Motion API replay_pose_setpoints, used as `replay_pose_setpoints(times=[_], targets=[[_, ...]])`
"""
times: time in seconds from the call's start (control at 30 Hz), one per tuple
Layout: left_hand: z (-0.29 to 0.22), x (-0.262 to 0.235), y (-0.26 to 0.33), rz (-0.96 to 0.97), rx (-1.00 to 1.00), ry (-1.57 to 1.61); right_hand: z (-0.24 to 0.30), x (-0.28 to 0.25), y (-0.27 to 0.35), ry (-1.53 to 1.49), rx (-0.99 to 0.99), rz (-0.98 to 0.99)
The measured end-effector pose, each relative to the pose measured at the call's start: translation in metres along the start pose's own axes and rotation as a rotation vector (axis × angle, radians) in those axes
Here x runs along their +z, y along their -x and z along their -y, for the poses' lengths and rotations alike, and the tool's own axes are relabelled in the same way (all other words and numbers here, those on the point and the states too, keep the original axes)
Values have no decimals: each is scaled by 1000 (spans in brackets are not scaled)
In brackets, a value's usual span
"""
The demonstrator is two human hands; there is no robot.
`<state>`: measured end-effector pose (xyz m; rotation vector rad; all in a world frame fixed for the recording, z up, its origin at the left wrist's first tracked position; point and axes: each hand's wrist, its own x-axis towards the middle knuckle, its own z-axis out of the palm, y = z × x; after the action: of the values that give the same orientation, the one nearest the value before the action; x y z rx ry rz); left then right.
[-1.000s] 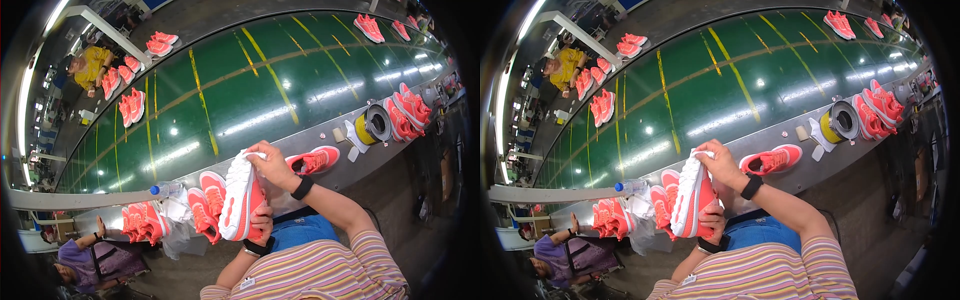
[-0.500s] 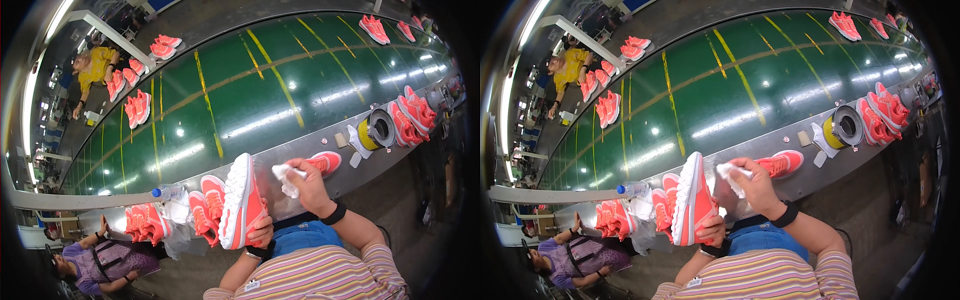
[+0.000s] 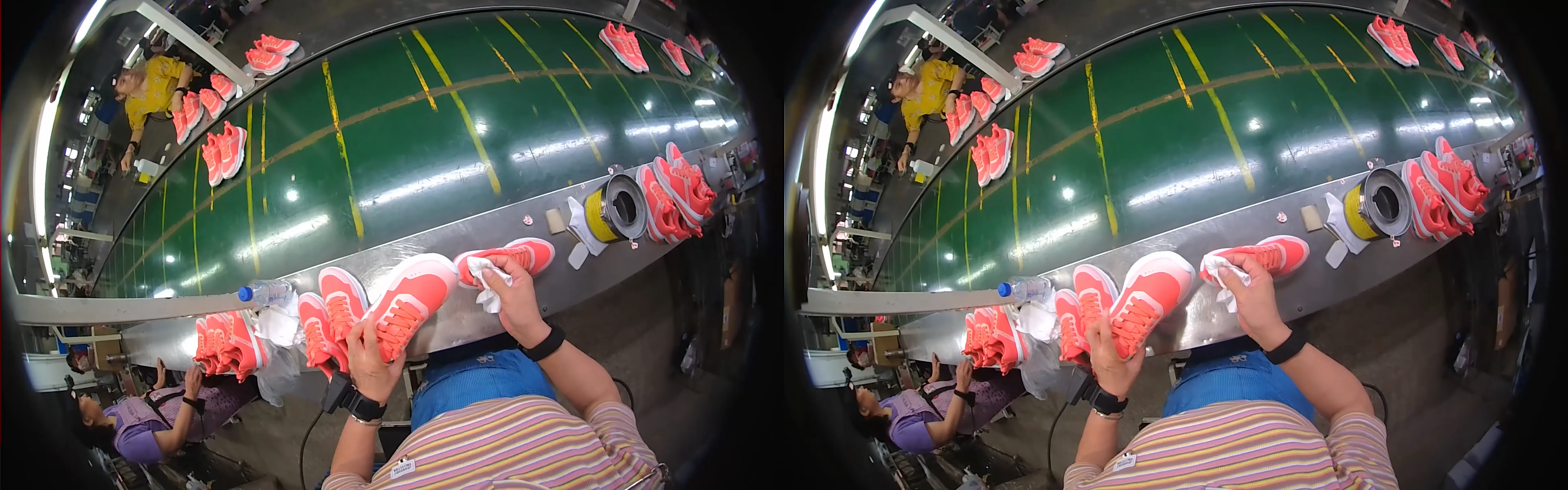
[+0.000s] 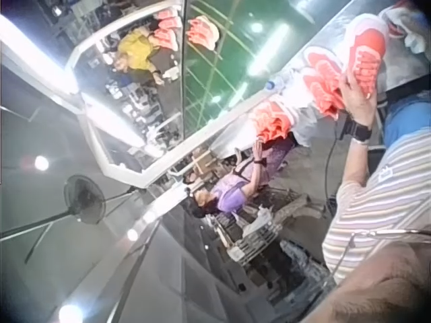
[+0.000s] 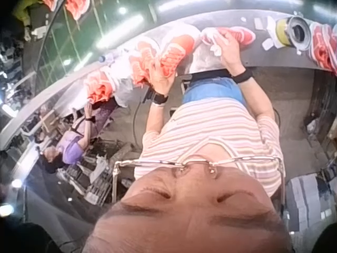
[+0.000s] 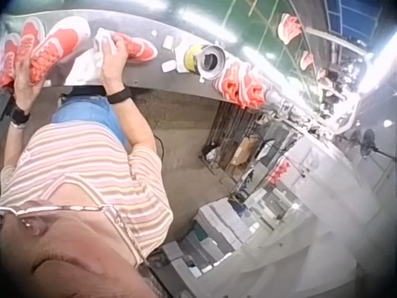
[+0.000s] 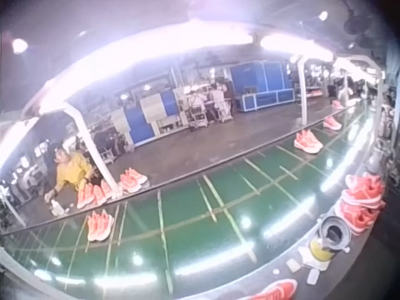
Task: Cleaning the outsoles and uppers of finished pink sneakers using a cloth and cleaning solution on a factory production line.
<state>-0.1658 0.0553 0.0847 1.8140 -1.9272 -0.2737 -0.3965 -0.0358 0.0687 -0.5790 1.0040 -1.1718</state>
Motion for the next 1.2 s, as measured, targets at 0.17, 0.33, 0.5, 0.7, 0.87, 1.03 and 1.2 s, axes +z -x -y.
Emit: replay_pose_setpoints(times=[0.17,0.33,0.5,0.7,0.87,1.03,1.2], targets=[[-1,11,9,-58,-45,36,7,5,-5,20,-19,-3],[-1,12,8,-55,-58,20,9,-1,-7,17,-44,110],[1,18,11,-75,32,-49,3,9,-8,309,-121,201],[11,23,16,-172,90,50,4,6,2,292,-40,64],[19,34,13,-212,98,79,8,-1,-1,-59,156,134],[29,36,-5,-143,192,30,-10,-31,-4,219,-5,60],[39,38,-11,-113,219,14,-8,-53,-19,943,-426,191]])
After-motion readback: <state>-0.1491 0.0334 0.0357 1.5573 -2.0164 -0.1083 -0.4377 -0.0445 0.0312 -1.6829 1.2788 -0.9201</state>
